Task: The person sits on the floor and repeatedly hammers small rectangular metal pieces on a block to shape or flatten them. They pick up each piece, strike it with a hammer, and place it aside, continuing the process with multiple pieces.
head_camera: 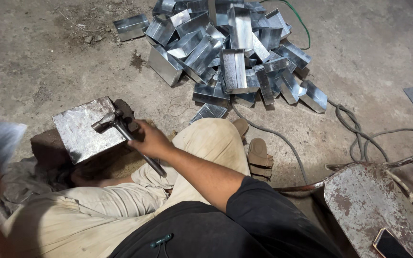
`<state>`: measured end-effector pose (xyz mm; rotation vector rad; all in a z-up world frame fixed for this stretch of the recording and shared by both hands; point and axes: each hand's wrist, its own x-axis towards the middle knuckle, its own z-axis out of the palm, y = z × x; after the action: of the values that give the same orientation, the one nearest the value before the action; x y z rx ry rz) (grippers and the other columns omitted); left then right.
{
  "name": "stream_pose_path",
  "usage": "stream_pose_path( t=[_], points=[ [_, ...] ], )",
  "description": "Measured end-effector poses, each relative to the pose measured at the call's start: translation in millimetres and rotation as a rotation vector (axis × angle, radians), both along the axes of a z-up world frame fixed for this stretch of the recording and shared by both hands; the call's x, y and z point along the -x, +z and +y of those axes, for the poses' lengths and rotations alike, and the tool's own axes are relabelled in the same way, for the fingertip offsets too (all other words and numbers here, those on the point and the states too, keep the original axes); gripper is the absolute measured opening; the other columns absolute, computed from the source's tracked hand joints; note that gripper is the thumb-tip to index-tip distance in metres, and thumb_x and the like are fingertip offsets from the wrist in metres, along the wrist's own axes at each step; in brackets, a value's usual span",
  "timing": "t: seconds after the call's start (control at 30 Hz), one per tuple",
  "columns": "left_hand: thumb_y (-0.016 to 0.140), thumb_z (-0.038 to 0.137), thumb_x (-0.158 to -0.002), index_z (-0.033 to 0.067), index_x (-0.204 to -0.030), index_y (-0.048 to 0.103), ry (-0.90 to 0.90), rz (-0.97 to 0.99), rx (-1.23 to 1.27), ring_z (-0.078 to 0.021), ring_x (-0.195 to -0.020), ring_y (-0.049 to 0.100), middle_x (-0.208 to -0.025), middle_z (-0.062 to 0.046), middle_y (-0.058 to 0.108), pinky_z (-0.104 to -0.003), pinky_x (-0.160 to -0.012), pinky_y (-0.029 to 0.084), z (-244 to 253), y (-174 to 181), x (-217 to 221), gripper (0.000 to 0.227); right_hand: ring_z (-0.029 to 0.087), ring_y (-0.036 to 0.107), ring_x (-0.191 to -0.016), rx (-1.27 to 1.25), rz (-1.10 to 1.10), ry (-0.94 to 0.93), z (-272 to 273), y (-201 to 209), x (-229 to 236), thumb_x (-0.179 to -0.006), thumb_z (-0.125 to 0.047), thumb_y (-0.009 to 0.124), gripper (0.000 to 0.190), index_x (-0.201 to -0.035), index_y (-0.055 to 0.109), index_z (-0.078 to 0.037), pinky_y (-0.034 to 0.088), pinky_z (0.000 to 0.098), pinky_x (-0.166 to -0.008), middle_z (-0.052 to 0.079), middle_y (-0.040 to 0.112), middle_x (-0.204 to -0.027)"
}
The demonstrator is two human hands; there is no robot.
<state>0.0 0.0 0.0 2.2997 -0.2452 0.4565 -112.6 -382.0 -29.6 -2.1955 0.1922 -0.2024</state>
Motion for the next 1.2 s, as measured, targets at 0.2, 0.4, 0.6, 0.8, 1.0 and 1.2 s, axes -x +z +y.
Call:
stream_pose_path(
  t=[0.2,0.4,0.6,0.8,1.0,1.2],
  points=[
    [0.077,-0.006,-0.075,0.0088,-0.12,0.076,-0.133,-0.127,-0.28,-0.0364,-0.114,0.064,-0.132,-0.017,0.06,-0.042,-0.093,0.056,-147.2,4.0,-0.5,0.047,0.02,0.067,-0.074,-0.354,0.309,0.019,18.4,-47.7,-10.5,-0.081,-0.012,0.08,0.058,-0.136,0.06,-0.004,0.055,0.0349,-0.065,0.008,0.07,-0.086],
    [0.073,0.005,-0.082,0.0075,-0.12,0.071,-0.33,-0.042,-0.019,-0.0422,-0.114,0.062,-0.129,-0.021,0.059,-0.047,-0.095,0.054,-201.8,-34.8,-5.3,0.039,0.014,0.051,-0.05,-0.734,0.379,-0.135,-7.8,-50.4,11.0,-0.088,-0.004,0.07,0.026,-0.113,0.063,0.002,0.041,0.0323,-0.043,0.008,0.059,-0.071],
    [0.078,0.039,-0.086,0.0107,-0.141,0.057,-0.295,-0.179,-0.163,-0.0416,-0.132,0.052,-0.144,-0.018,0.055,-0.059,-0.11,0.04,-175.0,-20.2,-6.4,0.066,0.009,0.063,-0.08,-0.323,-0.162,0.022,-45.8,-23.7,16.3,-0.094,0.0,0.068,0.034,-0.127,0.06,0.005,0.054,0.026,-0.07,0.006,0.07,-0.096],
    [0.083,0.078,-0.054,0.0148,-0.16,0.027,-0.158,0.288,-0.688,-0.0445,-0.146,0.027,-0.161,-0.016,0.033,-0.076,-0.11,0.004,-144.9,24.0,-5.1,0.136,0.014,0.062,-0.088,-0.161,-0.236,0.091,-21.2,87.0,39.8,-0.096,0.001,0.067,0.059,-0.151,0.048,0.004,0.051,0.0258,-0.075,0.012,0.071,-0.111],
    [0.089,0.065,-0.054,0.0161,-0.159,0.034,-0.185,0.314,-0.647,-0.0407,-0.145,0.031,-0.158,-0.013,0.04,-0.064,-0.121,0.01,-137.1,14.5,-15.3,0.128,0.018,0.071,-0.099,0.049,-0.754,0.165,-23.7,147.9,46.8,-0.099,-0.001,0.067,0.056,-0.151,0.047,-0.002,0.059,0.0255,-0.082,0.019,0.066,-0.117],
    [0.092,0.057,-0.054,0.016,-0.157,0.038,-0.209,0.296,-0.601,-0.0402,-0.142,0.034,-0.153,-0.014,0.044,-0.062,-0.12,0.011,-136.4,16.6,-16.3,0.123,0.018,0.071,-0.099,-0.049,-0.744,0.171,-14.7,105.9,38.2,-0.104,-0.004,0.067,0.055,-0.155,0.047,-0.008,0.06,0.0268,-0.084,0.014,0.069,-0.116]
  ],
)
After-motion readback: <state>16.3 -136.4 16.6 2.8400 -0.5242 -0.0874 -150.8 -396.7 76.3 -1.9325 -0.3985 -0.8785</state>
